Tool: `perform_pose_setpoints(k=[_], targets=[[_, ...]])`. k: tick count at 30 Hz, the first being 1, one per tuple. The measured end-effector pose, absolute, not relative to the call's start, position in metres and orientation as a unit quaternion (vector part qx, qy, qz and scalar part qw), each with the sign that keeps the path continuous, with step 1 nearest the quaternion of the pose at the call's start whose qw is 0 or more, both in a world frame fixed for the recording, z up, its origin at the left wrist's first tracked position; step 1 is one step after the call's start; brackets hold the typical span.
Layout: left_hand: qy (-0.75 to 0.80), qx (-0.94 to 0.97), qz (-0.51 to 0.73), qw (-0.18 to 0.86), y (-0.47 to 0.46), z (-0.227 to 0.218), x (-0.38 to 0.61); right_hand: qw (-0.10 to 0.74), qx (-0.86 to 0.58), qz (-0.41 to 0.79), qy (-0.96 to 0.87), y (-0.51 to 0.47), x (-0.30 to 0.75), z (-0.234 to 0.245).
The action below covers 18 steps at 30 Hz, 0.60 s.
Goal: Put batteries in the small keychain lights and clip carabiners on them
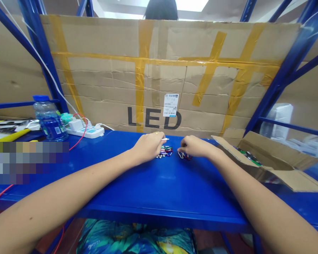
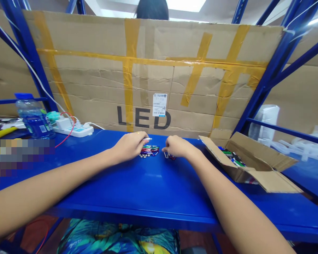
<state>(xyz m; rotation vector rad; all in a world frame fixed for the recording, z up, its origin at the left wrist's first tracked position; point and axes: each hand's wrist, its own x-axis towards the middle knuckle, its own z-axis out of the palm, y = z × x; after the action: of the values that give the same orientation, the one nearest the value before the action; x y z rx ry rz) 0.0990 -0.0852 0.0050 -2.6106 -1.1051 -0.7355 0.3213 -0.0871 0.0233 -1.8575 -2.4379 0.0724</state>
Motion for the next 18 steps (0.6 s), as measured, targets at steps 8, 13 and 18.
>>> perform_pose_setpoints(k=[8, 13, 18], targets=[[-0.372, -0.888, -0.248, 0.109, -0.087, 0.002, 0.101, -0.036, -0.629, -0.022, -0.776, -0.105, 0.287, 0.012], [-0.365, -0.889, -0.262, 0.082, -0.088, 0.002, 0.101, 0.051, -0.601, 0.053, -0.796, -0.107, 0.290, 0.018], [-0.334, -0.899, -0.283, 0.028, -0.086, 0.002, 0.100, 0.213, -0.509, 0.306, -0.776, -0.102, 0.305, 0.026]])
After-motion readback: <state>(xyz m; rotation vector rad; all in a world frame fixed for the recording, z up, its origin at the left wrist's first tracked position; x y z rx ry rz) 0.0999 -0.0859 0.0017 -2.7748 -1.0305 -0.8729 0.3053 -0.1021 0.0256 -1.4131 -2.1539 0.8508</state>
